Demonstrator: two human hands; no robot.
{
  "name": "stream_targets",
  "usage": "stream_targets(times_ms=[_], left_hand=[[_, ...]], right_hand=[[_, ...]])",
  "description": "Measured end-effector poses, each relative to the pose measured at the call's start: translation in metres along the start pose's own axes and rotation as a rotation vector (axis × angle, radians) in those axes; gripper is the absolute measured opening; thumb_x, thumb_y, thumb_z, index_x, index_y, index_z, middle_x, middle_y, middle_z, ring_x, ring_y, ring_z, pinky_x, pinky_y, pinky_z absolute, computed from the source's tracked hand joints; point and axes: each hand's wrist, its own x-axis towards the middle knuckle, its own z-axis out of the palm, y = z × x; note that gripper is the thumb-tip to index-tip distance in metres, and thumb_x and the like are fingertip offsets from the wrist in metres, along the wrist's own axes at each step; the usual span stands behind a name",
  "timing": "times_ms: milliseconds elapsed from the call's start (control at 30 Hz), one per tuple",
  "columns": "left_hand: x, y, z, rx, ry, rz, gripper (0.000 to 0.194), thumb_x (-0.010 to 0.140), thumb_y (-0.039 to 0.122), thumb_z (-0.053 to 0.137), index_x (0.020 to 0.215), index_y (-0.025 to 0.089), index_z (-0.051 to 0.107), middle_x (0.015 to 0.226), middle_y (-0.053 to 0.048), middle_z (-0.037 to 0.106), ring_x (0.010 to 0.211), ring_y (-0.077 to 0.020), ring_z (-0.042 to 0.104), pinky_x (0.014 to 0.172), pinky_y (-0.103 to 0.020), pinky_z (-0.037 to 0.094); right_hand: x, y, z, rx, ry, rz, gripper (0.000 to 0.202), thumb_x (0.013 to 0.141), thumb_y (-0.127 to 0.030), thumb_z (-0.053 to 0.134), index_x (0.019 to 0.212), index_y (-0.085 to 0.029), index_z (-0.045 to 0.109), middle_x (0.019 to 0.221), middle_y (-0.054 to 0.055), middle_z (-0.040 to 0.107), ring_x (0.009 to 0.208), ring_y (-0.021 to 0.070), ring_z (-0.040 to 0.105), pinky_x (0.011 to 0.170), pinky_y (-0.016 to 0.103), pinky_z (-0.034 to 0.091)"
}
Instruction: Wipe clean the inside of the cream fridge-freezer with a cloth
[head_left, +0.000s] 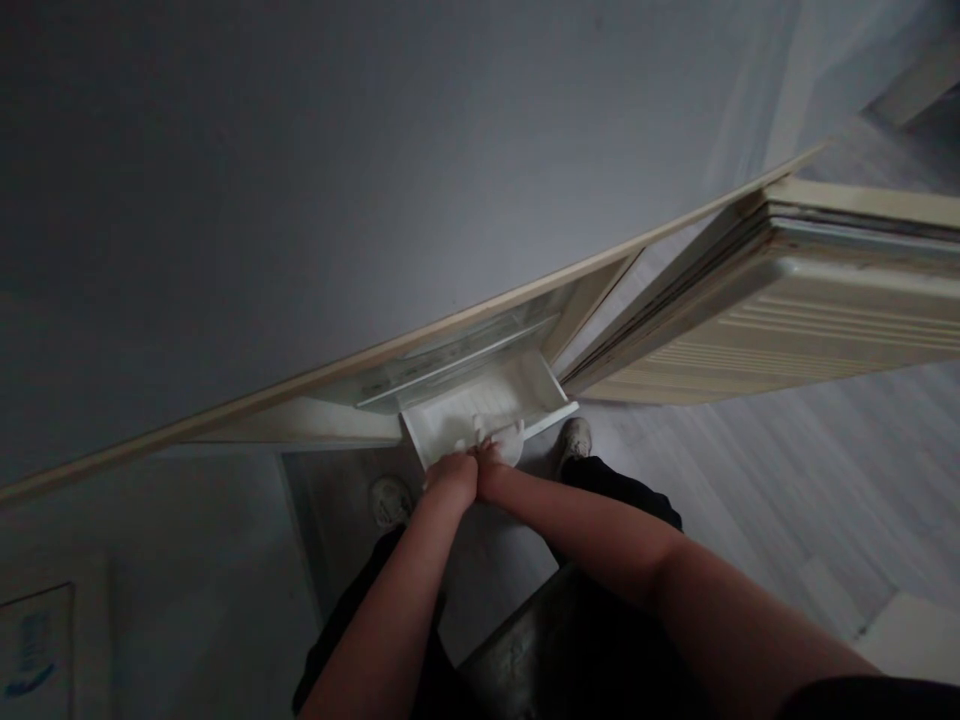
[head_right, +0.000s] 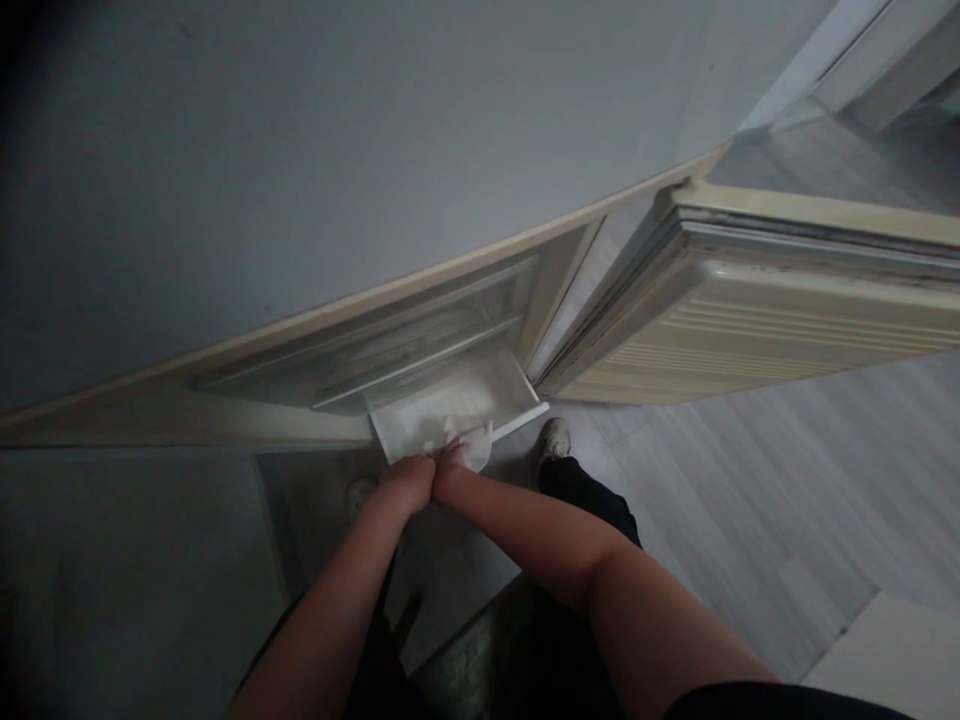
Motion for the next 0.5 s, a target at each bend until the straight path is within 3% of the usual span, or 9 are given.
stream_targets(times_ms=[167,500], left_hand=[[-0.002,-0.001,-0.008,-0.011,0.022,0.006,0.046,0.101,0.013,0.033,0.128,0.008,0.069,0.128,-0.024,0.071,0.125,-0.031,0.067,0.099,-0.038,0.055],[-0.006,-0.005,-0.011,0.005,0.021,0.028,0.045,0.1,0.012,0.034,0.126,0.009,0.07,0.128,-0.023,0.071,0.126,-0.0289,0.067,0.1,-0.036,0.053]], right_hand=[[0.001,-0.006,-0.01,-0.002,-0.089,0.053,0.063,0.09,-0.02,0.07,0.148,0.0,0.056,0.155,0.028,0.047,0.145,0.0484,0.045,0.114,0.067,0.045],[-0.003,-0.01,-0.015,0.007,-0.108,0.101,0.065,0.094,-0.023,0.069,0.152,0.001,0.052,0.158,0.028,0.043,0.15,0.0478,0.037,0.118,0.062,0.043]])
